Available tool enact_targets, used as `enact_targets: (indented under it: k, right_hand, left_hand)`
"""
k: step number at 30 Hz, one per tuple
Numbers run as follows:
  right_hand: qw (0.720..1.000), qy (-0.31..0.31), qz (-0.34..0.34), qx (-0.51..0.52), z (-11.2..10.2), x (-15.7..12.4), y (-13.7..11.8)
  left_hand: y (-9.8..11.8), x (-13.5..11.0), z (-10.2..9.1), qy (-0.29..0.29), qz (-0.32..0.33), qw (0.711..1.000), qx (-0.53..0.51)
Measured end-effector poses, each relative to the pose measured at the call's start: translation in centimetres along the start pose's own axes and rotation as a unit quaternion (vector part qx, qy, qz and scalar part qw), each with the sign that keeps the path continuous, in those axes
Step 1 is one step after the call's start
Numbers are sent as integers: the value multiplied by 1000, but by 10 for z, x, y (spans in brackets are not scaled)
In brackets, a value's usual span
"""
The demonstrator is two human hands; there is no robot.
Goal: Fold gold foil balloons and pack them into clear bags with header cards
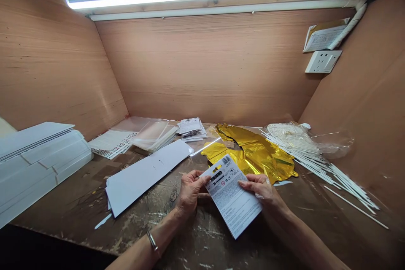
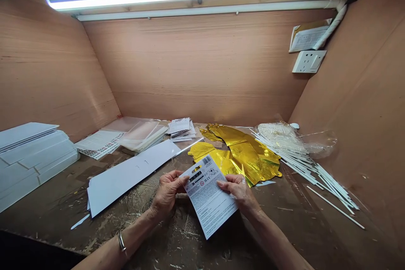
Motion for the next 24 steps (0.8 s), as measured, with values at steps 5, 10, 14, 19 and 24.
enact_targets:
  k: [5,10,14,19,24]
  right_hand:
    - [999,20,-15,32,-1,2,10]
    - [997,70,-35,19,-15,2,16]
    - [995,74,-58,37,-12,2,12]
    - [992,42,-114,43,-5,10,-4]
    - [968,112,-210,-77,-27,4,-51]
  left_hand:
    - [-19,-4,6,-4,-73,994,-85]
    - [-33,-13,20,-25,-80,992,-94]
    - [-2,-6,32,-64,-17,995,-69]
    - [69,6,47,-110,163,979,54]
    - [79,5,56,-153,204,956,147]
Point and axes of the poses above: each hand's wrist, its own x-axis towards the middle knuckle, its own z-axis out of the palm, y = z × x, the point moved 10 cm from there along x, towards the middle knuckle, and after that the axes turned 4 degrees about x, right-handed, at the moved point
